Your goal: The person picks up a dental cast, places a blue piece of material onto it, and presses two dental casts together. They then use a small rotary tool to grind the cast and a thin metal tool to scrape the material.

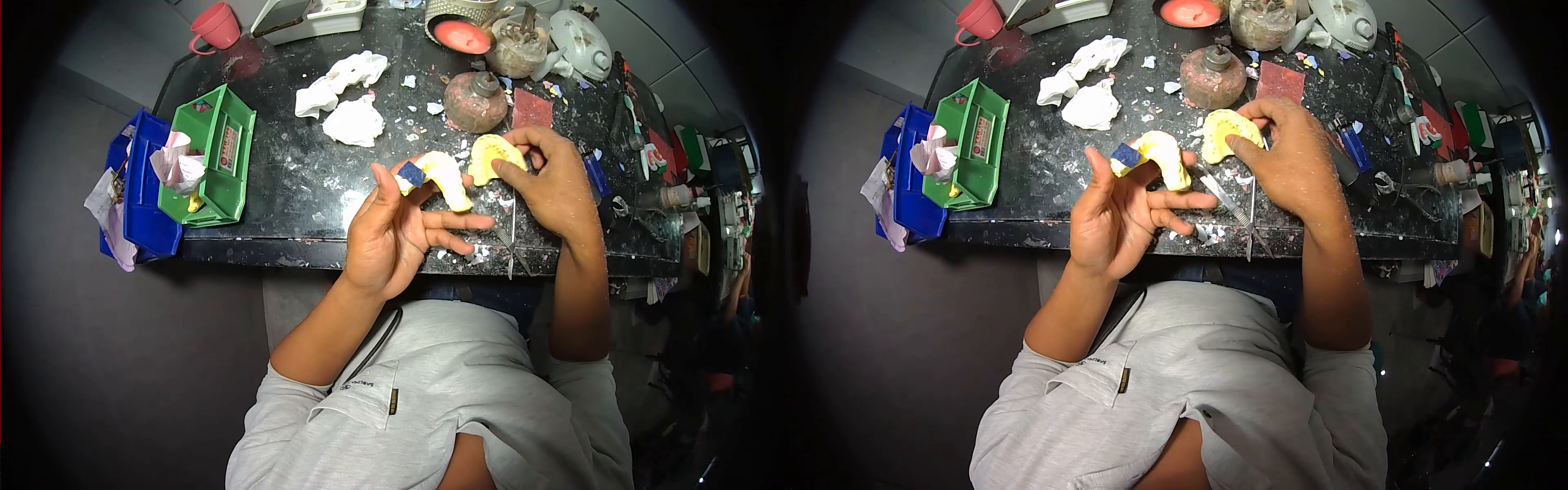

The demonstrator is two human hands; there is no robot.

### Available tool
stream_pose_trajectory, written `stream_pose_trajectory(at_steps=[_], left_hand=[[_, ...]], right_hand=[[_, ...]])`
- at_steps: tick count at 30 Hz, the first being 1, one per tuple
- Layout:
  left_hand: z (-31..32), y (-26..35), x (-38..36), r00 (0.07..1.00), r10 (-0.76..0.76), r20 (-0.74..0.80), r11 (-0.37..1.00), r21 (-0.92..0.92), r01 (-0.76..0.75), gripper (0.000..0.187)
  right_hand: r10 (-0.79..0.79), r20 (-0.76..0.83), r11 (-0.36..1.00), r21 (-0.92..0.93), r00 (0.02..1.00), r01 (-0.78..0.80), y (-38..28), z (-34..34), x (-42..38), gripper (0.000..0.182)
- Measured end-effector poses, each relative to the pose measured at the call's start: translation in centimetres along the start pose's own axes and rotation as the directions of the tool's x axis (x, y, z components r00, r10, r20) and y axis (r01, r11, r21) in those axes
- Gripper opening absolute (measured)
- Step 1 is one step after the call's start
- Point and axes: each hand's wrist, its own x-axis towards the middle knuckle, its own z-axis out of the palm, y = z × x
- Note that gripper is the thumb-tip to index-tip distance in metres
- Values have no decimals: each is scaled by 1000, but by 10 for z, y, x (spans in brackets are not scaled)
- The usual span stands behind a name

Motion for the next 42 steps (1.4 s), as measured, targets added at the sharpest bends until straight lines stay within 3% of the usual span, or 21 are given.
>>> stream_pose_trajectory(at_steps=[2,3,5,6,8,9,12,14,17,18,20,21,22,27,33,36,40,42], left_hand=[[4,1,-2,998,57,-18,993,102,-55,82],[6,1,-3,993,116,-30,973,202,-108,80],[9,-3,-4,985,171,-30,955,253,-158,77],[10,-5,-4,974,223,-26,931,302,-205,75],[10,-7,-3,979,206,-9,932,306,-193,74],[10,-10,-3,974,227,-1,922,321,-215,75],[13,-14,-2,970,242,-11,919,323,-226,81],[15,-16,-1,960,280,7,904,335,-267,83],[17,-17,-1,954,299,-6,898,341,-279,86],[17,-18,0,954,299,-5,897,342,-279,86],[18,-19,0,946,324,-10,888,348,-301,89],[18,-20,0,946,324,-9,888,348,-301,89],[18,-21,-1,940,340,-29,882,358,-308,92],[19,-24,-2,929,371,-15,897,266,-354,90],[14,-26,-1,919,394,4,865,336,-372,93],[16,-25,-4,937,350,-5,909,242,-339,91],[15,-24,-4,936,351,9,904,258,-341,89],[13,-24,-4,912,407,58,862,305,-404,87]], right_hand=[[25,-11,994,110,1000,-24,5,-2,-1,36],[55,-36,939,343,998,-40,5,-5,-2,32],[109,-3,704,707,994,-75,10,-10,-4,28],[109,-3,704,707,994,-75,6,-14,-6,28],[-23,219,338,920,976,-198,-4,-25,-15,32],[-21,217,339,920,976,-198,-5,-27,-18,32],[-179,289,141,954,940,-266,-11,-29,-26,56],[-231,266,153,960,936,-236,-25,-29,-35,64],[-195,43,517,854,980,65,-36,-27,-45,59],[-196,43,516,854,980,66,-45,-24,-49,59],[-278,-172,767,553,945,326,-66,-13,-54,66],[-328,-143,751,560,934,350,-65,-13,-53,71],[-343,-81,836,427,936,344,-68,-17,-54,70],[-467,-93,871,124,879,476,-71,-9,-47,65],[-490,-78,862,104,869,495,-74,-6,-45,63],[-480,-60,867,121,875,483,-76,-8,-46,63],[-486,-64,860,139,871,490,-72,-5,-46,64],[-482,-54,860,159,874,484,-70,-4,-48,62]])
